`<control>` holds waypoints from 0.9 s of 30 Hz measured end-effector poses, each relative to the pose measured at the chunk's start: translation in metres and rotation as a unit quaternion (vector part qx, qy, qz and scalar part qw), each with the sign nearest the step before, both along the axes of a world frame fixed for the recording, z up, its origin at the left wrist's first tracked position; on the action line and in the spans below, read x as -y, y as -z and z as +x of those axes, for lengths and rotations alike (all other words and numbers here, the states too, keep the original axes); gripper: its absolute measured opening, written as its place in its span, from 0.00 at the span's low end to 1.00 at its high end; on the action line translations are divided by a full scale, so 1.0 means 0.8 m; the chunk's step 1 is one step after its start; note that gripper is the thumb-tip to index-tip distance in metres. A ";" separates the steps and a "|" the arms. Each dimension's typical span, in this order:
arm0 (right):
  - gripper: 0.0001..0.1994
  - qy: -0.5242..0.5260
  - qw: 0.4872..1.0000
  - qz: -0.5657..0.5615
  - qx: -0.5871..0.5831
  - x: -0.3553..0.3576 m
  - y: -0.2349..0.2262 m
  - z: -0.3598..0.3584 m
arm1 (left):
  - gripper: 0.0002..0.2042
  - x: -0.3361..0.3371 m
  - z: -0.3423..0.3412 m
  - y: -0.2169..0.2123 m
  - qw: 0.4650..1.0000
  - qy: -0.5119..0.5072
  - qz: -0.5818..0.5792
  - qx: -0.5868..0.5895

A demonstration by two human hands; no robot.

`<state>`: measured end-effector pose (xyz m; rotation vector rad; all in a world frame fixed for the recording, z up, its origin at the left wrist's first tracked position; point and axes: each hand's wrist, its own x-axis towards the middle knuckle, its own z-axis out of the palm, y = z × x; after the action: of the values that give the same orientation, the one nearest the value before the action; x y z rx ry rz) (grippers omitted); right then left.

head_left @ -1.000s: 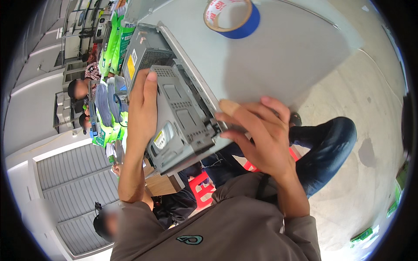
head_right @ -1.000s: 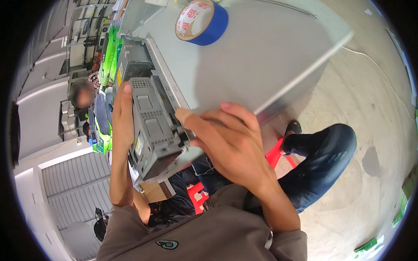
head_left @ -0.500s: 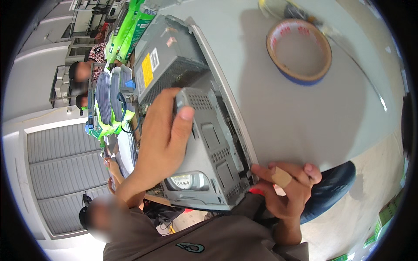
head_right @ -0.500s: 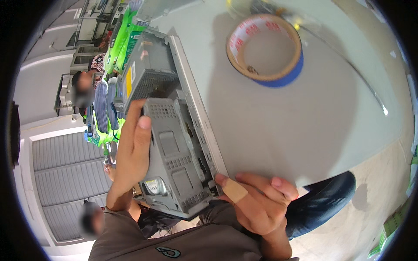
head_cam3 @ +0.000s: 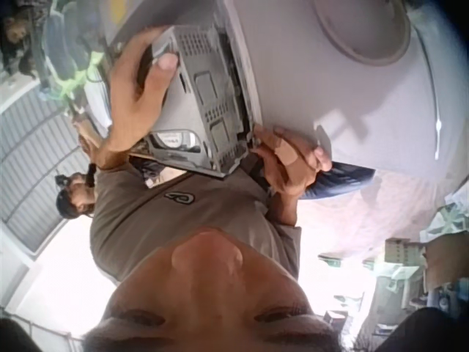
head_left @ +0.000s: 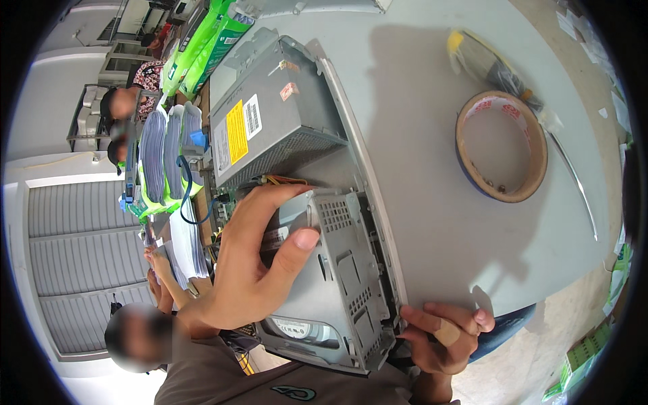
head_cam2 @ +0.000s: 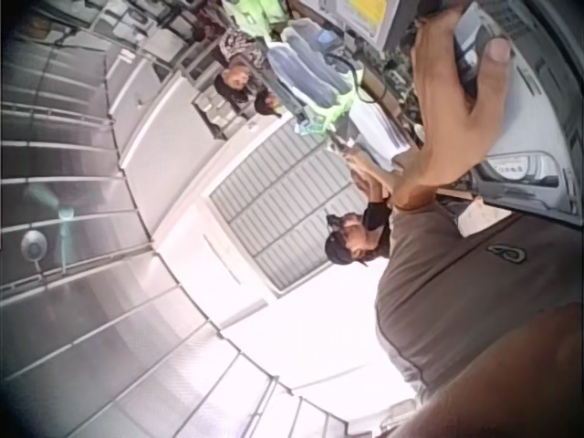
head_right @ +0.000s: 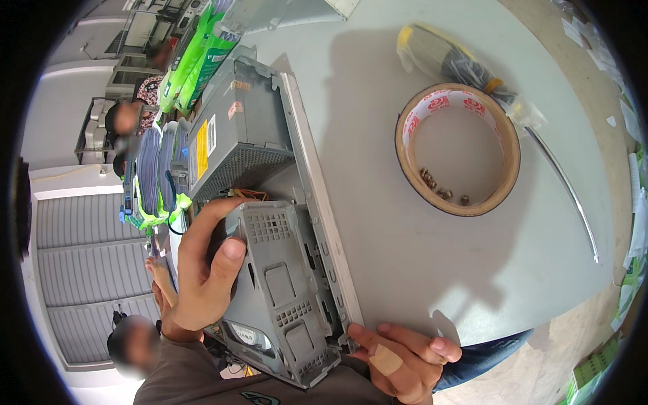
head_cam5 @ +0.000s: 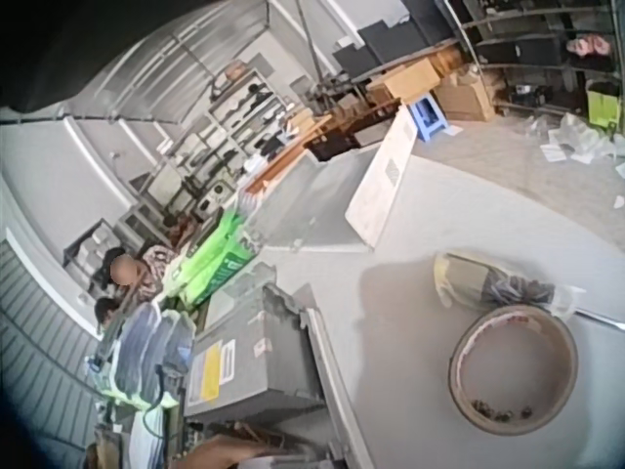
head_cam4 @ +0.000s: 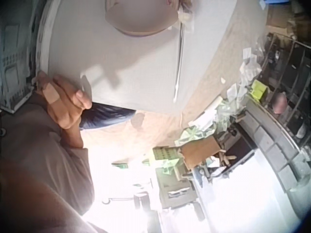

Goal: The person disassembles a computer by hand, removing the optical drive and various internal components from the chassis while seated at a desk.

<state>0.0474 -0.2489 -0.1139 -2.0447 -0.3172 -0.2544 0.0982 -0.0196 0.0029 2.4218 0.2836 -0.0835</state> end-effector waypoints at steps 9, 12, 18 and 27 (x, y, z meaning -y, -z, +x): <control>0.14 -0.022 0.999 -0.029 0.001 0.003 -0.001 0.002 | 0.28 -0.012 0.046 -0.012 0.986 0.077 0.033 -0.142; 0.14 -0.020 0.999 -0.028 -0.008 0.003 -0.002 0.001 | 0.25 -0.014 0.043 -0.005 0.992 0.075 0.037 -0.093; 0.15 -0.014 0.998 -0.050 -0.042 0.006 -0.005 -0.002 | 0.21 -0.007 0.038 -0.013 0.993 0.085 0.045 -0.064; 0.13 -0.043 0.997 -0.056 0.010 0.013 0.005 -0.002 | 0.28 -0.006 0.039 -0.014 0.992 0.113 0.042 -0.041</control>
<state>0.0456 -0.2591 -0.1177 -2.1336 -0.4391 -0.2086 0.1294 -0.0149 0.0141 2.5293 0.0499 -0.2789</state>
